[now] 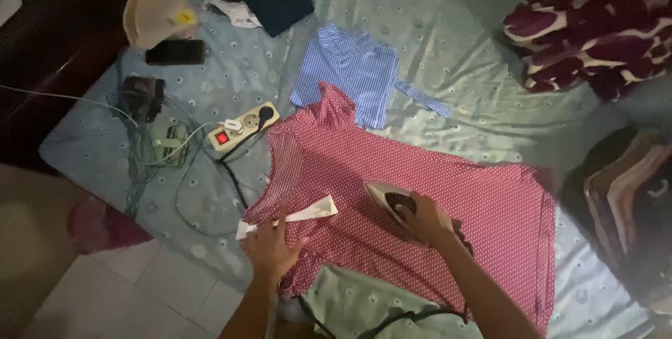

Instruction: Ironing a red polka-dot shirt and then folding it on a bed.

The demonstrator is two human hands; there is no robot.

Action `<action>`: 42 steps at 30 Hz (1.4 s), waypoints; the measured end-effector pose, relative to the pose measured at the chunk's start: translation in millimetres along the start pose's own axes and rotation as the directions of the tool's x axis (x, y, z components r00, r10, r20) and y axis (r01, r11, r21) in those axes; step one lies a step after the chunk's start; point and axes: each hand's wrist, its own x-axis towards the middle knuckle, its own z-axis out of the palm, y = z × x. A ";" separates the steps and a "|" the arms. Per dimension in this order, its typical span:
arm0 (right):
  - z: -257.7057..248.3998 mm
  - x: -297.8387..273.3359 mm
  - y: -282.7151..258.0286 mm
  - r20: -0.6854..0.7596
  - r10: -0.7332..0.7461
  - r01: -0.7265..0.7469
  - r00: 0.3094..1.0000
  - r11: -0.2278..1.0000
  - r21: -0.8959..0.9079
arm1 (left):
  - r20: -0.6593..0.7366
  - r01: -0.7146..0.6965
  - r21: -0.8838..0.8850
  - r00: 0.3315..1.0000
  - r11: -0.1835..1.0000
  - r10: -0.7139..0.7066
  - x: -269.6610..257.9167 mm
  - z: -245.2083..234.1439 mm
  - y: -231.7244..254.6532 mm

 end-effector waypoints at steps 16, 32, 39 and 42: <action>-22.0 108.2 -40.3 0.152 -0.325 0.330 0.933 0.944 -0.007 | -0.110 -0.150 -0.187 0.985 0.971 0.131 127.8 144.4 -5.5; -11.7 132.2 -101.7 0.171 -0.476 0.491 0.863 0.869 -0.057 | -0.246 -0.077 -0.146 0.968 0.986 0.039 134.6 102.8 20.2; -2.8 172.7 -123.5 0.170 -0.597 0.583 0.784 0.802 0.131 | -0.221 0.047 -0.183 0.971 0.982 -0.088 147.5 132.2 2.6; 5.9 206.9 -116.5 0.142 -0.387 0.378 0.911 0.922 0.084 | -0.134 0.097 -0.211 0.983 0.973 -0.127 148.7 128.3 2.6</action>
